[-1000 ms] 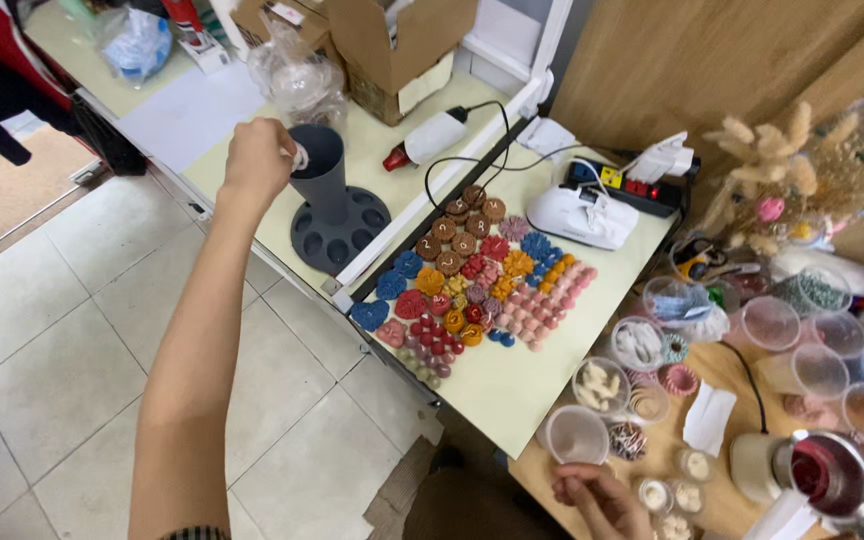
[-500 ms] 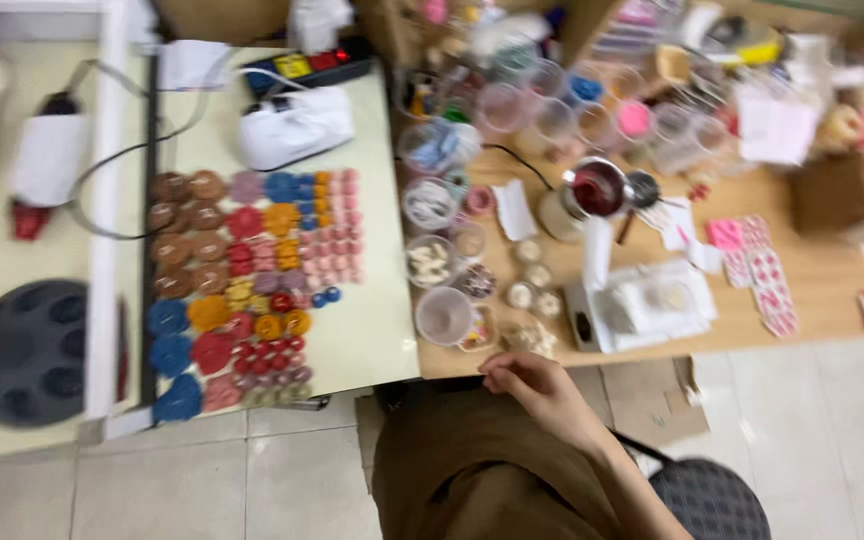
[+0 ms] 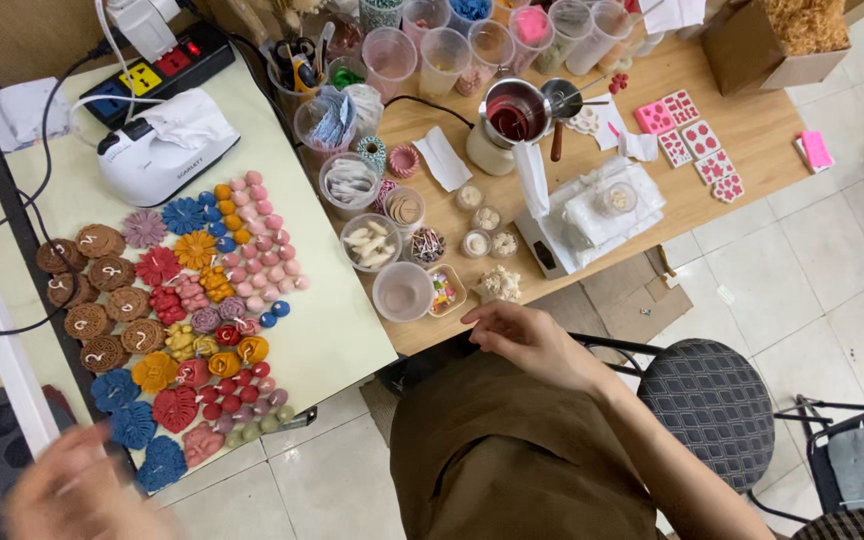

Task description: The person prepares a piping bag with a metal tip, fills a small candle jar, applies decorative elements with a small tool, and places a finished floral-shaped candle on a glass shelf.

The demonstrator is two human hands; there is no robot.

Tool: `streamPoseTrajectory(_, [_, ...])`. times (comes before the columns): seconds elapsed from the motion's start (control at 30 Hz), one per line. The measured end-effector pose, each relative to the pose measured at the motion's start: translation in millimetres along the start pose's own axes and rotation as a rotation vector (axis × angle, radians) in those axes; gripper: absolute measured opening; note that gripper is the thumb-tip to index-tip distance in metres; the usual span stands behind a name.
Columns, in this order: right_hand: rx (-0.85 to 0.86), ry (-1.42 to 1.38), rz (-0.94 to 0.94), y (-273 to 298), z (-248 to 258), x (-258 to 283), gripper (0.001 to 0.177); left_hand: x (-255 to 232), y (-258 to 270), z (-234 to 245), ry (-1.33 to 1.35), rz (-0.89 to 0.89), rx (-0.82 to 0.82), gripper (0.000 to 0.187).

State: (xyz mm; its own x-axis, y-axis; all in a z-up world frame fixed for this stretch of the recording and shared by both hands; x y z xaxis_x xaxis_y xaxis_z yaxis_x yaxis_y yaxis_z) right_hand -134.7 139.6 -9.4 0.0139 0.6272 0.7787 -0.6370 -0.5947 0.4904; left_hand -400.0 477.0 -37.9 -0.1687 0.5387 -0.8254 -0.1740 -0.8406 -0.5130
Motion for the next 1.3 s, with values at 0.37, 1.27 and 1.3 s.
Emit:
streamPoseTrajectory(0.37, [-0.892,0.935,-0.219,-76,218,-160,0.105,-94,151,-89,-0.037,-0.025,1.527,0.046])
streamPoseTrajectory(1.27, [-0.247,0.848,0.291,-102,300,-122,0.059,-212,322,-286,-0.456,0.339,1.166,0.041])
streamPoseTrajectory(1.3, [-0.231,0.844,0.329,-105,303,-111,0.058,-214,331,-287,-0.480,0.363,1.157,0.042])
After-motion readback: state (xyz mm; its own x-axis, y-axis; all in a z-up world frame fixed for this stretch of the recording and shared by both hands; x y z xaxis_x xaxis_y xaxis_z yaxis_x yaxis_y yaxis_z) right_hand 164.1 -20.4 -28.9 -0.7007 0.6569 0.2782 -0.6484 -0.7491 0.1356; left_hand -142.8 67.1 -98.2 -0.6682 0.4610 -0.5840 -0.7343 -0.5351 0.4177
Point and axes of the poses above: each hand's wrist, its own y-axis away from the middle knuckle, its own z-axis out of the back of the hand, x = y × z, the point moved 1 cm from there along -y, towards the middle knuckle, and after that the axes turned 7 degrees about -z, right-handed, at the moved point
